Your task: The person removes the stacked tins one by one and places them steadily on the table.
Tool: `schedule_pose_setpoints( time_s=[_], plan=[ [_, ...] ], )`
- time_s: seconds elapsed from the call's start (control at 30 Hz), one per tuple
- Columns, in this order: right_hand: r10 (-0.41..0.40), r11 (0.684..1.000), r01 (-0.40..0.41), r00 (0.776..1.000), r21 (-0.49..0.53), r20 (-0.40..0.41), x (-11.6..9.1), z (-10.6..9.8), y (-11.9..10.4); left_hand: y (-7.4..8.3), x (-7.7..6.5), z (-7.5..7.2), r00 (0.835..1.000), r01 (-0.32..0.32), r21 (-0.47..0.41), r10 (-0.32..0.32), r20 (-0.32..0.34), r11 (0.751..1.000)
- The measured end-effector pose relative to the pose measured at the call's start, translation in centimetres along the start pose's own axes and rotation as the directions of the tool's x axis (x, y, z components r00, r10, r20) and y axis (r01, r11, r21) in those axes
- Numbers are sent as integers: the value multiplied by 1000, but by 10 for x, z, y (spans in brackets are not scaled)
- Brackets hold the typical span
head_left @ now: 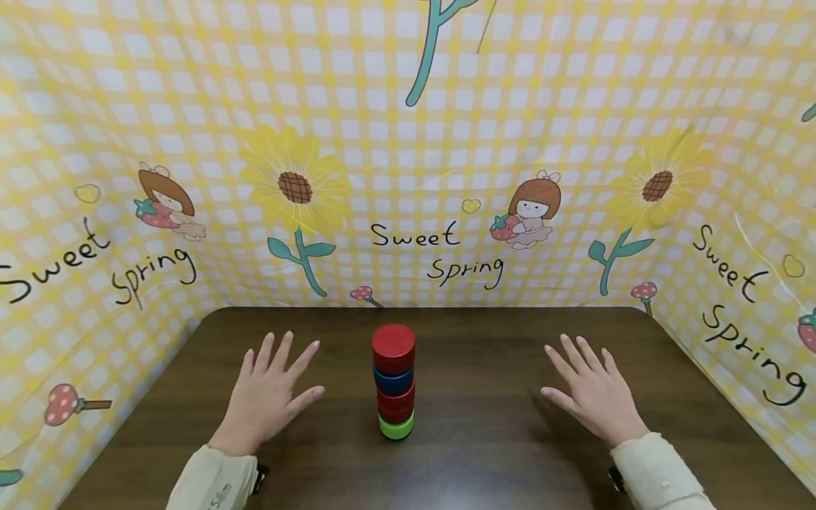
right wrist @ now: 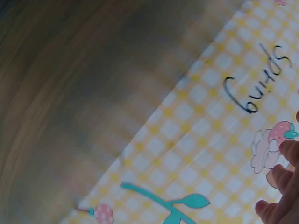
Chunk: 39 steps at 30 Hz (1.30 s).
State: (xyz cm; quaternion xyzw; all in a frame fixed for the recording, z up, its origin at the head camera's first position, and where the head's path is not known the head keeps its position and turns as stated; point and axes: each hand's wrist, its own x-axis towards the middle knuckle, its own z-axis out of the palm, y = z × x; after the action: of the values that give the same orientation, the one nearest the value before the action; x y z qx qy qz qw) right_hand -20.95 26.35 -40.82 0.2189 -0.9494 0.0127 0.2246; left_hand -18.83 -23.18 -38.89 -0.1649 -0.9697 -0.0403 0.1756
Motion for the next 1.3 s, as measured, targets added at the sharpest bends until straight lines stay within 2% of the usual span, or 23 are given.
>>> schedule_pose_setpoints(
  time_s=[0.07,0.17,0.27,0.33,0.37,0.43,0.5,0.57,0.63,0.73,0.87,1.0,1.17,1.23,1.3],
  plan=[
    [16,996,-17,1000,89,5,2,-1,-6,5,-1,1,1000,7,-91,-7,6,996],
    [21,977,-22,1000,211,6,7,-5,-15,15,2,-2,1000,12,-254,-14,-7,967],
    [7,949,4,999,314,-36,17,-12,-21,26,12,-6,999,-4,-399,-13,-38,917],
    [6,923,21,998,383,-70,25,-19,-24,34,21,-12,999,-6,-495,-20,-47,869],
    [10,908,25,997,417,-82,29,-23,-26,38,26,-14,998,-6,-551,-26,-50,835],
    [27,860,24,995,510,-91,38,-32,-32,47,36,-20,998,-10,-672,-39,-57,741],
    [44,800,8,996,600,-72,49,-42,-41,56,47,-26,997,-6,-769,-56,-55,639],
    [61,727,-11,997,686,-49,61,-50,-51,64,58,-30,996,-20,-832,-64,-66,555],
    [72,654,-18,997,756,-38,73,-56,-62,69,67,-32,994,-30,-861,-74,-78,508],
    [86,567,-37,996,823,-14,90,-60,-78,74,75,-31,992,-28,-882,-92,-81,470],
    [75,484,-94,995,870,66,102,-59,-100,78,73,-25,995,21,-896,-94,-24,444],
    [57,419,-131,991,898,118,110,-54,-121,81,67,-17,994,69,-901,-106,26,429],
    [47,325,-148,989,934,140,118,-47,-139,84,60,-9,990,111,-916,-128,66,385],
    [36,305,-163,987,938,160,119,-43,-144,85,56,-6,987,138,-917,-132,94,374],
    [25,299,-175,984,938,175,118,-40,-150,86,51,-4,983,163,-914,-136,120,373]
  ],
)
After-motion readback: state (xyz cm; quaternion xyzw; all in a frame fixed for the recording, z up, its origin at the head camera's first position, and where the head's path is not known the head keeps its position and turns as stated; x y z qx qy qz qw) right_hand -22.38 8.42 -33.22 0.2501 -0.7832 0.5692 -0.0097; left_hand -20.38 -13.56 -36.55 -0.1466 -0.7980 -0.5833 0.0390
